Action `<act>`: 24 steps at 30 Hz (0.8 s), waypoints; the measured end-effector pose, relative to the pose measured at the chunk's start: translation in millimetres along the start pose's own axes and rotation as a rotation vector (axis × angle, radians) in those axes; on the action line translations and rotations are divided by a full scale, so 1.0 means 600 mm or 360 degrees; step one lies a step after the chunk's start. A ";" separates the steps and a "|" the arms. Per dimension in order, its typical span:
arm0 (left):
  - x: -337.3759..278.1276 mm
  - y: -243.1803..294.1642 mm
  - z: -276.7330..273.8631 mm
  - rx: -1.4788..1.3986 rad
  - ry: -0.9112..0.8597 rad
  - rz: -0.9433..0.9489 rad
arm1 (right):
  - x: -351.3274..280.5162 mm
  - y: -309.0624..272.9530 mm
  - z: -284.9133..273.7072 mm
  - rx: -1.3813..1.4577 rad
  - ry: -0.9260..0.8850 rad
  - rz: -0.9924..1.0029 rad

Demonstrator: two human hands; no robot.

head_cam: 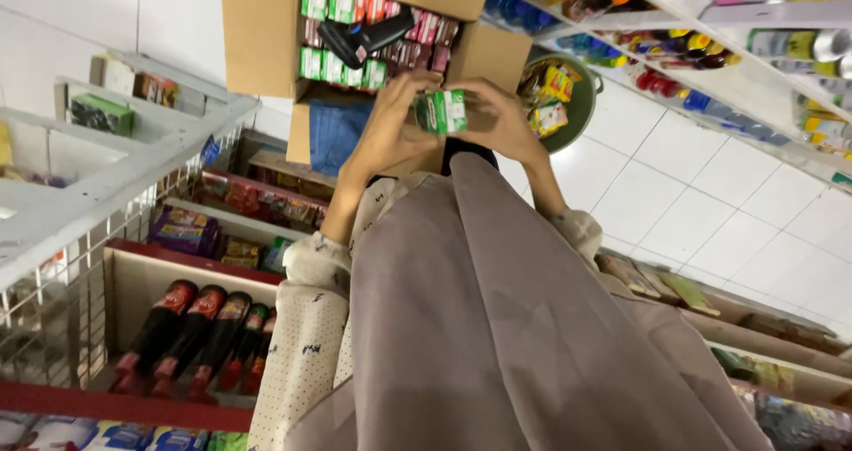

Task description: Clean and stock small milk cartons on a shelf.

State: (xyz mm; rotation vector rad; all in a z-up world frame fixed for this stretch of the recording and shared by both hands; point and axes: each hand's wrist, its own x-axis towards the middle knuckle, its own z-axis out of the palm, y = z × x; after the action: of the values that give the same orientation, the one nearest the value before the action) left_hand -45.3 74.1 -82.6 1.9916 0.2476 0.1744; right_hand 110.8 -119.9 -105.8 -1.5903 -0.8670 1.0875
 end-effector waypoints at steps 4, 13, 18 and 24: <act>0.020 0.090 -0.002 -0.0750 -0.0222 -0.0047 | -0.040 -0.006 -0.072 0.0283 0.0025 -0.0216; 0.063 0.158 0.103 -0.1346 -0.0564 -0.0537 | -0.051 -0.031 -0.142 0.1245 0.0335 -0.0420; 0.093 0.155 0.147 -0.0876 0.0037 -0.0092 | -0.076 -0.093 -0.142 0.0819 0.0453 -0.0262; 0.148 0.217 0.137 -0.0553 0.0002 0.0014 | -0.102 -0.132 -0.186 0.0426 0.0488 -0.0214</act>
State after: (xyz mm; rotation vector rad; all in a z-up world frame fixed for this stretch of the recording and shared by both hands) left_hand 72.1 -28.9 2.0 1.6483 0.1948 0.2091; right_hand 192.4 -191.1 -2.0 -1.4061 -0.5864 0.8007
